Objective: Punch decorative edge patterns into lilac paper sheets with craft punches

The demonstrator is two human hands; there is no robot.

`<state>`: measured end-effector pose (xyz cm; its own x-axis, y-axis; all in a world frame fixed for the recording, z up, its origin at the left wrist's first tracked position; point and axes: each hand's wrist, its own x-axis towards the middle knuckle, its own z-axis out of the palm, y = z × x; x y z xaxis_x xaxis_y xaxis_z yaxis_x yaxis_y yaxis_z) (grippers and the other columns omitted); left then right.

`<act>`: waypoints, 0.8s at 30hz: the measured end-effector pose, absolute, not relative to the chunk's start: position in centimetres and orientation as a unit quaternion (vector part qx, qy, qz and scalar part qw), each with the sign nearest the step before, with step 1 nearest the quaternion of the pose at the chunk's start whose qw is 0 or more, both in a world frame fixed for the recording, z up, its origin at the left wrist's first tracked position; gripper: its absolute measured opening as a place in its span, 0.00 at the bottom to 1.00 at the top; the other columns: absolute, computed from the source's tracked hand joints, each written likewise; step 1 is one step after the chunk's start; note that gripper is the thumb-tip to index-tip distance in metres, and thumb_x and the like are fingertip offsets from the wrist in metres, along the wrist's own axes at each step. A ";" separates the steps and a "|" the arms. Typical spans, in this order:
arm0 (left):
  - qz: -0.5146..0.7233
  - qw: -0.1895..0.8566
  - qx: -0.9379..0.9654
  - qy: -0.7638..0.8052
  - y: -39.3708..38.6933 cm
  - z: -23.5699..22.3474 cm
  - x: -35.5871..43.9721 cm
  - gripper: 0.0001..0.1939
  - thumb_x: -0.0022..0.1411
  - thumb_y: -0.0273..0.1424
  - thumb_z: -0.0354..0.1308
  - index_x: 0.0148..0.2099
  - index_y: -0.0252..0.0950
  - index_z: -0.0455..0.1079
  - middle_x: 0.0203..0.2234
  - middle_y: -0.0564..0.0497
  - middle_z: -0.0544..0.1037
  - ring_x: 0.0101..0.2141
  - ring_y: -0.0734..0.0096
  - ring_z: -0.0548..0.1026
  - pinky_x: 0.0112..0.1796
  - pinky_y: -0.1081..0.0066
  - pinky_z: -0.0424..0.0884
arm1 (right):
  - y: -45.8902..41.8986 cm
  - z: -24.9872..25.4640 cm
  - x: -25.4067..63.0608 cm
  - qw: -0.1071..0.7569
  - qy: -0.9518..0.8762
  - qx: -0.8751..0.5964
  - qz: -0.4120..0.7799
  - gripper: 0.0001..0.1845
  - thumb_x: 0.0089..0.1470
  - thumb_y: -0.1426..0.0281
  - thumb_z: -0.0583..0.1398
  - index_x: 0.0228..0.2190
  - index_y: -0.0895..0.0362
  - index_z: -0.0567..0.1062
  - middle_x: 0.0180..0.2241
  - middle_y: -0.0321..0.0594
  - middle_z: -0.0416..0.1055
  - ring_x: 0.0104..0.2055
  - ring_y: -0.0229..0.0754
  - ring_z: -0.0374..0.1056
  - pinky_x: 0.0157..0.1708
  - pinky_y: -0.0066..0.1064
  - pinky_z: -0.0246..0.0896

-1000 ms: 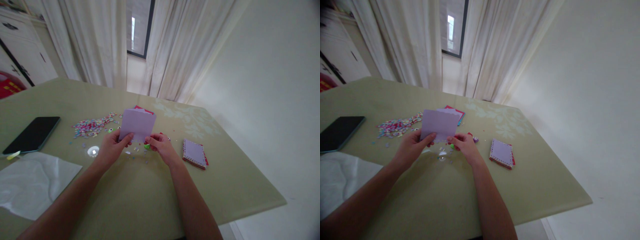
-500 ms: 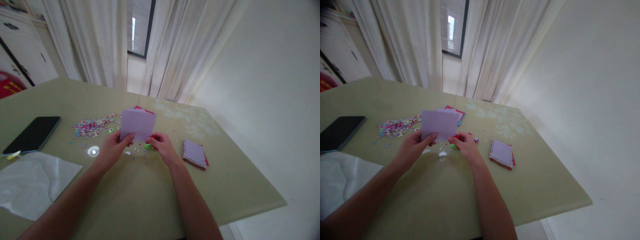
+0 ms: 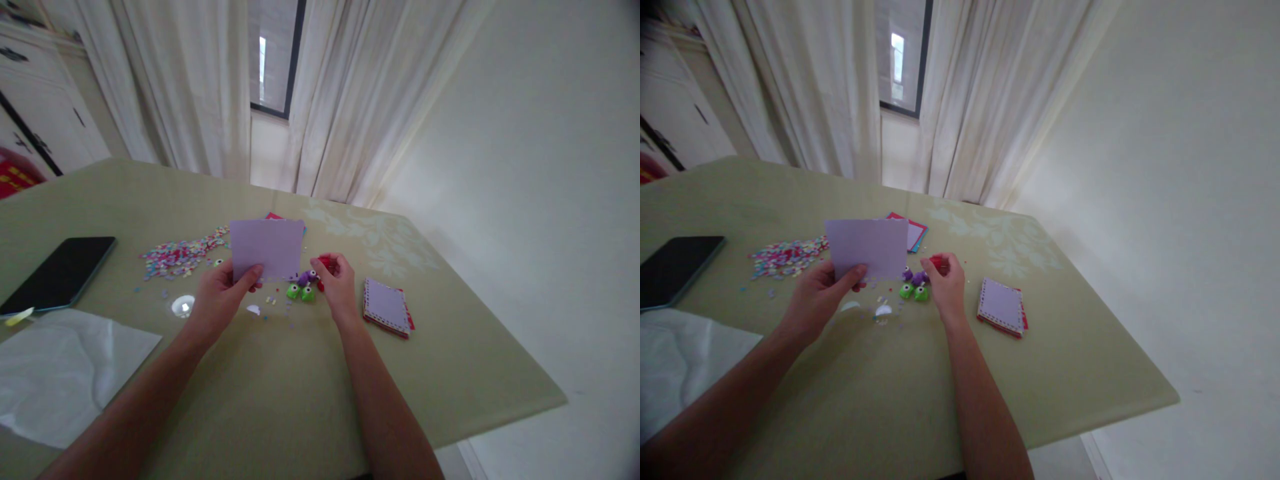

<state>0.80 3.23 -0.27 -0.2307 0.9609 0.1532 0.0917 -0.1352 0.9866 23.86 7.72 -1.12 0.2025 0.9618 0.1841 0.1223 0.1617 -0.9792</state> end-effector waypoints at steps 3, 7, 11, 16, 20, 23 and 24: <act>0.582 0.379 0.485 0.532 3.2 -0.2 0.9 0.13 0.55 0.44 0.70 0.29 0.41 0.77 0.21 0.51 0.80 0.24 0.63 0.77 0.28 0.67 0.73 | 8.0 -2.0 24.6 0.481 -0.619 -0.589 0.198 0.16 0.57 0.65 0.66 0.46 0.56 0.78 0.45 0.47 0.77 0.44 0.49 0.73 0.48 0.41 0.68; 0.589 0.377 0.483 0.526 3.1 0.0 1.0 0.13 0.55 0.44 0.70 0.29 0.41 0.77 0.22 0.51 0.80 0.24 0.62 0.78 0.28 0.67 0.74 | 8.1 -3.2 24.7 0.390 -0.685 -0.609 0.089 0.20 0.60 0.71 0.62 0.54 0.57 0.76 0.49 0.50 0.77 0.52 0.53 0.70 0.57 0.45 0.63; 0.609 0.370 0.464 0.526 3.1 0.2 0.9 0.14 0.54 0.45 0.71 0.30 0.40 0.76 0.22 0.52 0.80 0.24 0.64 0.78 0.28 0.68 0.73 | 7.9 -3.2 24.4 0.325 -0.706 -0.629 0.024 0.17 0.65 0.72 0.59 0.53 0.59 0.77 0.52 0.54 0.76 0.55 0.55 0.68 0.58 0.46 0.60; 0.673 0.339 0.389 0.529 3.5 0.3 0.4 0.16 0.56 0.47 0.70 0.32 0.40 0.74 0.22 0.54 0.78 0.23 0.68 0.75 0.24 0.70 0.69 | 6.3 -2.3 22.0 0.280 -0.748 -0.602 -0.016 0.19 0.71 0.69 0.56 0.58 0.58 0.76 0.61 0.52 0.73 0.61 0.56 0.64 0.61 0.48 0.55; 0.711 0.319 0.341 0.526 4.0 0.1 0.0 0.16 0.58 0.47 0.68 0.34 0.41 0.72 0.23 0.56 0.78 0.21 0.71 0.73 0.22 0.71 0.66 | 4.7 -2.8 18.2 0.215 -0.838 -0.502 -0.005 0.25 0.71 0.63 0.58 0.65 0.53 0.68 0.66 0.49 0.70 0.63 0.56 0.63 0.62 0.50 0.53; 0.726 0.296 0.326 0.529 4.2 0.1 -0.2 0.15 0.58 0.45 0.67 0.35 0.40 0.70 0.22 0.57 0.77 0.19 0.72 0.72 0.21 0.71 0.67 | 4.2 -3.6 15.7 0.194 -0.870 -0.453 -0.017 0.32 0.71 0.62 0.57 0.71 0.53 0.59 0.72 0.49 0.60 0.67 0.57 0.59 0.63 0.53 0.52; 0.731 0.289 0.322 0.528 4.2 0.1 -0.3 0.15 0.59 0.45 0.67 0.35 0.40 0.70 0.22 0.58 0.76 0.19 0.72 0.72 0.22 0.71 0.67 | 4.1 -3.7 15.1 0.193 -0.879 -0.435 -0.019 0.33 0.72 0.61 0.57 0.72 0.53 0.56 0.74 0.48 0.58 0.69 0.57 0.57 0.63 0.54 0.52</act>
